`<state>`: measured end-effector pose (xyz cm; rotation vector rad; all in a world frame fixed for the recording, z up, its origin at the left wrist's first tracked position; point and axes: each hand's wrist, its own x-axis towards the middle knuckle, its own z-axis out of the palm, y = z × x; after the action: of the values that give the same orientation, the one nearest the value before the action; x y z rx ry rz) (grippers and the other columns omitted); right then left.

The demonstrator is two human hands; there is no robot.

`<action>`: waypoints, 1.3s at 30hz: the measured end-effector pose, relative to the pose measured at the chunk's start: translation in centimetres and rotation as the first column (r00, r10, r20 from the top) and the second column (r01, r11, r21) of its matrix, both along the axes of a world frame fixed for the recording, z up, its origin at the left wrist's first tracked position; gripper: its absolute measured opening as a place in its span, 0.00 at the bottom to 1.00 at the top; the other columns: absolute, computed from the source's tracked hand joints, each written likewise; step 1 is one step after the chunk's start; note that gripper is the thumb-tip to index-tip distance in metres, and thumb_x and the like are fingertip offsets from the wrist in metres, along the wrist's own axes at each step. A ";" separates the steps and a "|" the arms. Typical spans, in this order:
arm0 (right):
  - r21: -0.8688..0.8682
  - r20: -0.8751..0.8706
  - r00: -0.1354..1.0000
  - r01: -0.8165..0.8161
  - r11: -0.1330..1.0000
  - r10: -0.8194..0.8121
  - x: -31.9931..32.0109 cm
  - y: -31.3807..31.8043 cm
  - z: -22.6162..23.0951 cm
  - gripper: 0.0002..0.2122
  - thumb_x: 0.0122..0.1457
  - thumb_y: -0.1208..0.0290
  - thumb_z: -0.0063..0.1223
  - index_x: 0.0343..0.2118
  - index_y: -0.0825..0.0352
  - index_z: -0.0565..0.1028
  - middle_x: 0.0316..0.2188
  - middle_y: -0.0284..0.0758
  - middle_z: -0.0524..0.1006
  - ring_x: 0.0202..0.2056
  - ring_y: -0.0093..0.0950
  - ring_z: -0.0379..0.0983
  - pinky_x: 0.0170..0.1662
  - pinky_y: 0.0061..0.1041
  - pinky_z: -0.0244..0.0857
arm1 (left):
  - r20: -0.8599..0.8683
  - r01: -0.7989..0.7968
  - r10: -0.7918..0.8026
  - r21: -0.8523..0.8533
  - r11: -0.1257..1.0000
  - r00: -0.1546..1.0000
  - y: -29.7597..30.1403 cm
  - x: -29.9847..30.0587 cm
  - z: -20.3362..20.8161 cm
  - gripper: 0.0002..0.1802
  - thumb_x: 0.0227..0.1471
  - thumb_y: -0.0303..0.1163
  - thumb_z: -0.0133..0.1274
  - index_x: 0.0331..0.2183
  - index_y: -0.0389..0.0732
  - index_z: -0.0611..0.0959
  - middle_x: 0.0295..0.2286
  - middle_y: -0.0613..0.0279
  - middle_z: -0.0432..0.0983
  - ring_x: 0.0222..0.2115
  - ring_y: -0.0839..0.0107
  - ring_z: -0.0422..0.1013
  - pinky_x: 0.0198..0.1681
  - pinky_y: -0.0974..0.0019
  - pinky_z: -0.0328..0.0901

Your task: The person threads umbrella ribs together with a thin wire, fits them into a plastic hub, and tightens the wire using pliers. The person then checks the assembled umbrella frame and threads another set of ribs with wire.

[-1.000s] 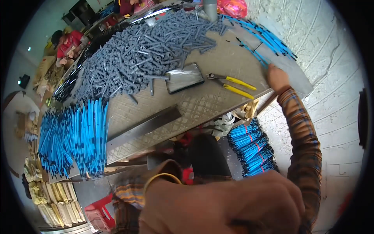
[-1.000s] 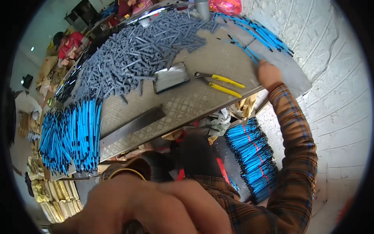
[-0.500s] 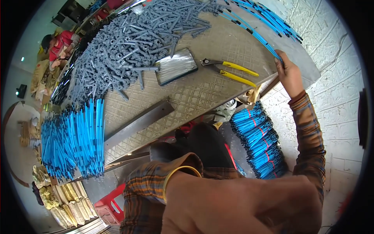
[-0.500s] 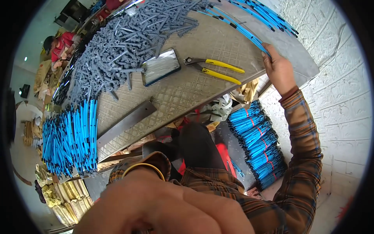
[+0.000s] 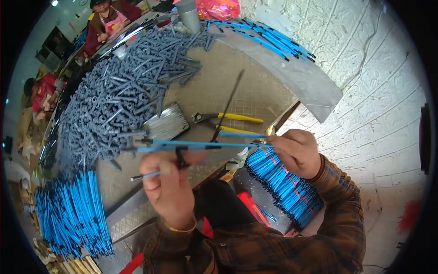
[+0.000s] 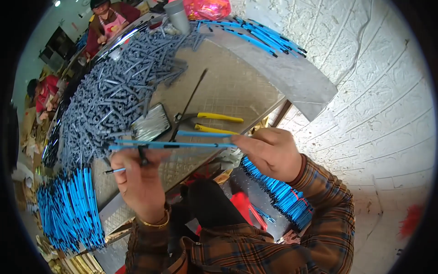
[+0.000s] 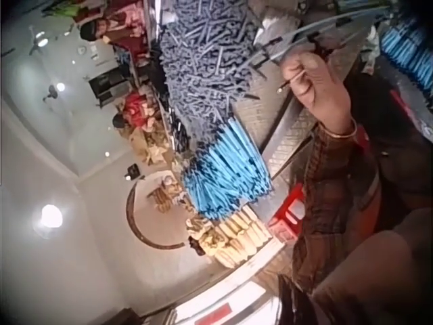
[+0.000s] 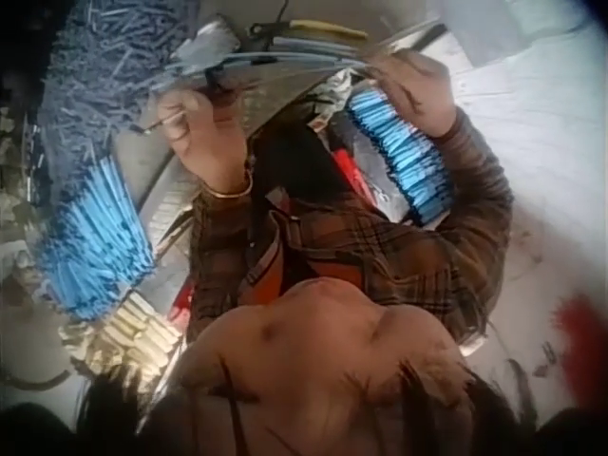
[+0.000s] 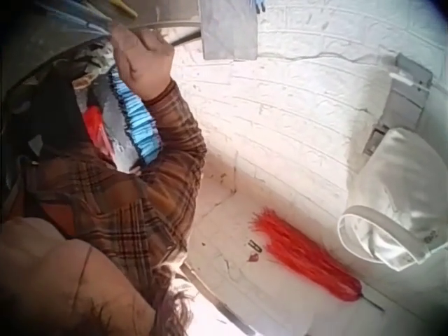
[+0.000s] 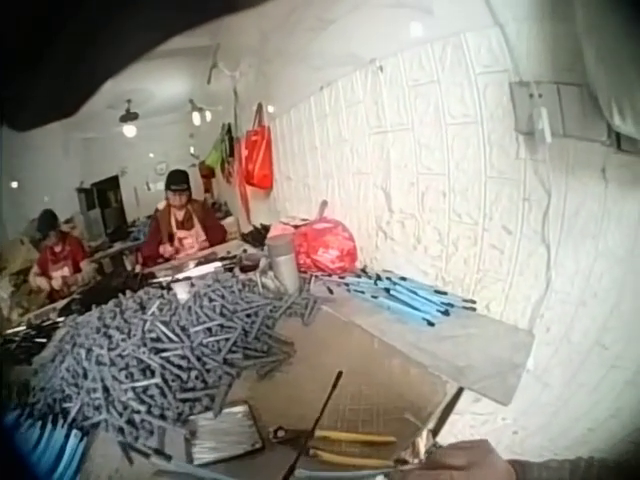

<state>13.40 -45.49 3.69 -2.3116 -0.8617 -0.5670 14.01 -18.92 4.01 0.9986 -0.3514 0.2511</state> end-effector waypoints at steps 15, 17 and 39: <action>-0.430 0.195 0.590 0.770 0.472 -0.784 25.1 -15.0 -2.9 0.27 0.51 0.49 0.48 0.47 0.66 0.68 0.44 0.45 0.70 0.45 0.43 0.67 0.46 0.36 0.63 | -0.369 0.291 -0.343 -0.191 0.938 0.864 7.7 -6.1 -2.5 0.18 0.59 0.49 0.34 0.28 0.46 0.68 0.14 0.63 0.59 0.13 0.74 0.53 0.19 0.67 0.51; -0.465 0.227 0.524 0.799 0.381 -0.821 27.4 -14.7 -3.4 0.28 0.50 0.47 0.48 0.48 0.65 0.67 0.44 0.45 0.70 0.45 0.43 0.67 0.46 0.37 0.63 | -0.444 0.144 -0.230 -0.219 0.965 0.866 8.8 -7.5 -2.5 0.14 0.58 0.44 0.38 0.27 0.46 0.68 0.13 0.65 0.57 0.12 0.76 0.53 0.17 0.70 0.50; -0.121 0.128 0.890 0.452 0.884 -0.438 13.6 -6.9 -2.1 0.10 0.57 0.65 0.47 0.38 0.64 0.71 0.26 0.46 0.72 0.31 0.46 0.69 0.33 0.36 0.64 | -0.232 -0.600 0.761 0.496 0.628 0.605 11.9 -9.9 -6.0 0.02 0.51 0.25 0.49 0.31 0.41 0.73 0.13 0.76 0.58 0.11 0.88 0.50 0.13 0.81 0.45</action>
<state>26.97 -52.37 1.56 -2.6561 -0.4146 -0.8396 4.15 -7.04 -2.00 1.5156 0.4549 0.6888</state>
